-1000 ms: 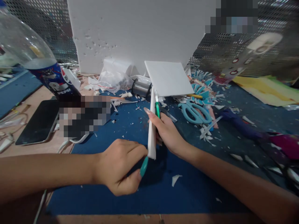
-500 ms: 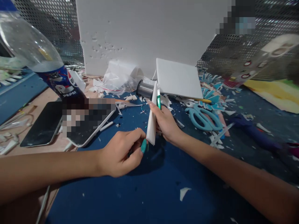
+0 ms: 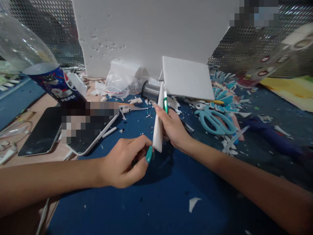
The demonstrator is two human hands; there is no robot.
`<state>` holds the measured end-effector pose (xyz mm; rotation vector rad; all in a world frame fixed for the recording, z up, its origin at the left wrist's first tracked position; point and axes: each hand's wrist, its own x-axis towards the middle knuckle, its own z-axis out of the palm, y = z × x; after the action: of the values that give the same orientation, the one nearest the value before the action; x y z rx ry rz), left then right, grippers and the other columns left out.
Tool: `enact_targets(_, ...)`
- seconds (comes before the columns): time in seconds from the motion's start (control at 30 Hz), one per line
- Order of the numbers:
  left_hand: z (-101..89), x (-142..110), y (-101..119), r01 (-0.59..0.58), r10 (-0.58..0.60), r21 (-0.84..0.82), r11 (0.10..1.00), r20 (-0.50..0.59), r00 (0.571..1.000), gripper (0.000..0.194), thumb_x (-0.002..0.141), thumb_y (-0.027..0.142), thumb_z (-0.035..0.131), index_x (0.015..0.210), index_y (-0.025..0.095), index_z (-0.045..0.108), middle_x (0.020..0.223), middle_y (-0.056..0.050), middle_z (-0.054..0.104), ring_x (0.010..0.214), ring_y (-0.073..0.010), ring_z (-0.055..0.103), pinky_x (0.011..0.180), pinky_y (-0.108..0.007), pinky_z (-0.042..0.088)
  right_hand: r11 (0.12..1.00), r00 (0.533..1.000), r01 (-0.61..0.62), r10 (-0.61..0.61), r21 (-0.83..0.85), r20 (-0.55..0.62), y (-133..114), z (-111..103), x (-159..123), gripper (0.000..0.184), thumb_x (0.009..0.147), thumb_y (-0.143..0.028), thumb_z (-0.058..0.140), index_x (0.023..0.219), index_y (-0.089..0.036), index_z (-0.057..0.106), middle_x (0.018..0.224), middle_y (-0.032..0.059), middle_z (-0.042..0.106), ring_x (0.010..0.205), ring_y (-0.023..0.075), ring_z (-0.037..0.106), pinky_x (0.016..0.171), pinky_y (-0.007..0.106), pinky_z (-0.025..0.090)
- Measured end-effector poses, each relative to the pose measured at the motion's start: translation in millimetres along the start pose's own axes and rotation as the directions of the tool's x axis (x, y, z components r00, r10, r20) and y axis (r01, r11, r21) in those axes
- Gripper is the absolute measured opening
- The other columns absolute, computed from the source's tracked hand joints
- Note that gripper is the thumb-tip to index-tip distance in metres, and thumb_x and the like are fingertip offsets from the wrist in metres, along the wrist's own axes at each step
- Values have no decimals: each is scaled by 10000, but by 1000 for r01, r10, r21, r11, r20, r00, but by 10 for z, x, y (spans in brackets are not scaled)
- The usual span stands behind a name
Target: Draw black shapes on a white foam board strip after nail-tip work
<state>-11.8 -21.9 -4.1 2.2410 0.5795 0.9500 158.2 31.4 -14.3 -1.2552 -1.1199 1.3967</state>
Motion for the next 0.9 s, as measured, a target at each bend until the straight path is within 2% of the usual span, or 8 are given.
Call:
enact_targets(0.3, 12, 10, 11, -14, 14, 24, 1000, -10, 1000, 101, 816, 133, 393, 877, 159, 470, 540, 57, 420, 434, -84, 368, 429, -214, 324, 1000, 1000, 1, -1, 7, 13, -15, 24, -4, 402, 723, -592, 650, 852, -255, 472, 494, -62, 389, 430, 129, 407, 367, 250, 257)
enact_targets(0.5, 15, 12, 12, -28, 29, 52, 998, -18, 999, 107, 816, 138, 392, 881, 151, 476, 542, 58, 415, 435, -85, 364, 437, -218, 326, 1000, 1000, 15, -15, -4, -19, 1, 21, 1, 412, 718, -604, 648, 842, -251, 478, 520, -51, 396, 476, 144, 440, 399, 261, 301)
enact_targets(0.9, 5, 5, 12, -33, 35, 64, 997, -21, 999, 120, 795, 130, 398, 890, 157, 468, 550, 61, 402, 428, -84, 348, 421, -208, 312, 998, 999, 24, -26, -58, -33, 11, 9, 3, 444, 713, -649, 627, 821, -246, 477, 526, -42, 412, 481, 145, 445, 394, 260, 307)
